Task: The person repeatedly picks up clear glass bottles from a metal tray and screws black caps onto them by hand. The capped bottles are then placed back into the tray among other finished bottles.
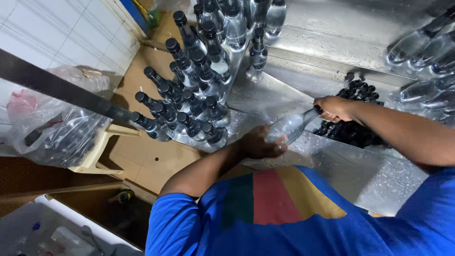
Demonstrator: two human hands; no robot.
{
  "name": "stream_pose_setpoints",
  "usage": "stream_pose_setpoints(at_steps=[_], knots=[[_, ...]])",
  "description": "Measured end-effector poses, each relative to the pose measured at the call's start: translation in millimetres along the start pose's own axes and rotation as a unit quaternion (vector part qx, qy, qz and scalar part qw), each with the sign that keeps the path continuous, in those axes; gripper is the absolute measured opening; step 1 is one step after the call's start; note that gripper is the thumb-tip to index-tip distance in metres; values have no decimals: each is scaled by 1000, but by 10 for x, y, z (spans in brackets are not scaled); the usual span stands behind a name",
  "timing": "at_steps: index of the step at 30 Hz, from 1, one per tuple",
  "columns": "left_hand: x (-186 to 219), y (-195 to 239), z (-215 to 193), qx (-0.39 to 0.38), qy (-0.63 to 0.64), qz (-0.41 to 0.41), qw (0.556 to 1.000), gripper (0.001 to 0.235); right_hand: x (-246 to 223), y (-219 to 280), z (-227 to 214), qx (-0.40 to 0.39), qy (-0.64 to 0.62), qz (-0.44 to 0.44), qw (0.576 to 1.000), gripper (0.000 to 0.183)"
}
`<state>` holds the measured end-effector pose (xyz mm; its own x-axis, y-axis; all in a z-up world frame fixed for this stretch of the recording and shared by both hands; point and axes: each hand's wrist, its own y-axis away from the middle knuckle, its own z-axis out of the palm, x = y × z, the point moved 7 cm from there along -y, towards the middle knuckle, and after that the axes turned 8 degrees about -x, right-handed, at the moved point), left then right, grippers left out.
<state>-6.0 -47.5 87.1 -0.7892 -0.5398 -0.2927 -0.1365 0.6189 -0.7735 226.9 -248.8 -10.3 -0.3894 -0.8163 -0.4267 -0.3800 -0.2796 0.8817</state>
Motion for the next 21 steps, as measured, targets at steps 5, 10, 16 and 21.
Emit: stream_pose_setpoints(at_steps=[5,10,16,21], knots=[[243,340,248,-90,-129,21,987,54,-558,191,13,-14,93,-42,995,64],[-288,738,491,-325,-78,-314,889,99,-2016,758,286,109,195,-231,947,24],[-242,1280,834,-612,130,-542,561,161,-2981,830,832,331,369,-596,632,36],[-229,1318,887,-634,122,-525,555,167,-3052,867,782,379,235,-722,529,37]])
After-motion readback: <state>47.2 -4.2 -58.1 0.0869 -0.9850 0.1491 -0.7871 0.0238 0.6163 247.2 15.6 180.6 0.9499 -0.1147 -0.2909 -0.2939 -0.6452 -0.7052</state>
